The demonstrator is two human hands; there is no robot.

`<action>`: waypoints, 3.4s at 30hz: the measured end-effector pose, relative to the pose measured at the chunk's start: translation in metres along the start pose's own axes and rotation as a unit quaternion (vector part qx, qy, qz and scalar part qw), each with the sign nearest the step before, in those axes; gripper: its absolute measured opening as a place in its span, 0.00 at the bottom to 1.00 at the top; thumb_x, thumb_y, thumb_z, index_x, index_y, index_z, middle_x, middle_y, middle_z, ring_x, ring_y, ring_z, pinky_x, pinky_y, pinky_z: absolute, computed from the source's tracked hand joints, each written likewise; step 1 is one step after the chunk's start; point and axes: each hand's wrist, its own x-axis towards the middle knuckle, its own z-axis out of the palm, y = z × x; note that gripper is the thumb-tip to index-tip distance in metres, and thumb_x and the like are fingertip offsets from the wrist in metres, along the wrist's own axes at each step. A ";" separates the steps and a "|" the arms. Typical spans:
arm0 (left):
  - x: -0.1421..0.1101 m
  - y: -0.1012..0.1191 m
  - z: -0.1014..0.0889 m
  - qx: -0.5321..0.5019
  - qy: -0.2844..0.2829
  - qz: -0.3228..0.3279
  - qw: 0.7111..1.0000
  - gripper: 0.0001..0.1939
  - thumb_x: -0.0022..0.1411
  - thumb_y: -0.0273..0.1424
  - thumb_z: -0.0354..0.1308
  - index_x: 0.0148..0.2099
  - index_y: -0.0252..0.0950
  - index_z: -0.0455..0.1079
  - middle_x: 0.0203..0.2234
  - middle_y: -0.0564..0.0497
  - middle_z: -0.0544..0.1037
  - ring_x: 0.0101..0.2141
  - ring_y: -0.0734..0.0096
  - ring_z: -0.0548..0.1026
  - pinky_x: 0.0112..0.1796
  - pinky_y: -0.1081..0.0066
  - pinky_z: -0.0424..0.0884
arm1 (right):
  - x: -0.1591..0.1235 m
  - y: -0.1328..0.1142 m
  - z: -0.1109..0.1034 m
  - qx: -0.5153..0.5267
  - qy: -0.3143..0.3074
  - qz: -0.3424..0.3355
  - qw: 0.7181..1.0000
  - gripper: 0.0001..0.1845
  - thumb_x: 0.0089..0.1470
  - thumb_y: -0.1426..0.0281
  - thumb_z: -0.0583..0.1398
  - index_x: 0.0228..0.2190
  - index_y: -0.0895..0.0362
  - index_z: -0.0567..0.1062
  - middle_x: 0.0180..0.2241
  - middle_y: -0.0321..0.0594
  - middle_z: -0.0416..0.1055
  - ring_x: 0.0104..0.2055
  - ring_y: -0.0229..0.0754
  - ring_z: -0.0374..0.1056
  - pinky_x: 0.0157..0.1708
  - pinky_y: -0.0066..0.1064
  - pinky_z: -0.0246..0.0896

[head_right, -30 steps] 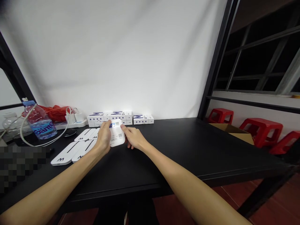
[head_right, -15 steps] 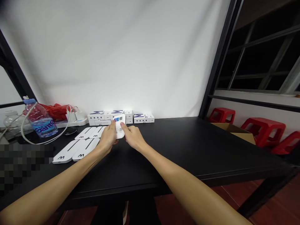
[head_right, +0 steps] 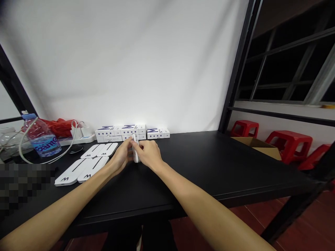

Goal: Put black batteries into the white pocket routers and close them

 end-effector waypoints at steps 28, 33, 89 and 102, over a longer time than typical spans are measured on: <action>0.017 0.004 -0.011 -0.118 0.094 0.045 0.988 0.08 0.63 0.34 0.51 0.36 0.34 0.66 0.25 0.52 0.73 0.25 0.73 0.71 0.28 0.73 0.68 | 0.002 0.008 0.013 0.276 -0.135 0.153 0.939 0.08 0.55 0.68 0.59 0.36 0.60 0.68 0.23 0.35 0.70 0.20 0.34 0.67 0.20 0.25 0.65; 0.017 0.002 -0.015 -0.090 0.092 0.060 0.990 0.06 0.62 0.34 0.51 0.35 0.37 0.64 0.25 0.54 0.71 0.25 0.74 0.70 0.29 0.73 0.67 | 0.000 0.003 0.011 0.271 -0.157 0.159 0.936 0.14 0.54 0.64 0.60 0.41 0.58 0.68 0.34 0.43 0.74 0.31 0.40 0.72 0.28 0.31 0.71; 0.006 0.029 -0.050 0.110 -0.044 -0.116 0.986 0.16 0.56 0.42 0.49 0.31 0.34 0.68 0.25 0.46 0.75 0.23 0.66 0.72 0.23 0.71 0.64 | -0.009 0.023 -0.080 -0.420 -0.069 -0.023 0.905 0.17 0.57 0.68 0.55 0.47 0.58 0.71 0.47 0.50 0.70 0.50 0.53 0.65 0.51 0.47 0.55; 0.011 0.008 -0.050 0.046 -0.132 -0.122 0.983 0.02 0.49 0.27 0.50 0.28 0.36 0.64 0.17 0.57 0.66 0.16 0.77 0.66 0.16 0.78 0.60 | 0.014 -0.011 0.006 -0.188 -0.139 -0.416 0.879 0.15 0.54 0.63 0.62 0.41 0.56 0.70 0.42 0.44 0.68 0.43 0.43 0.64 0.39 0.34 0.64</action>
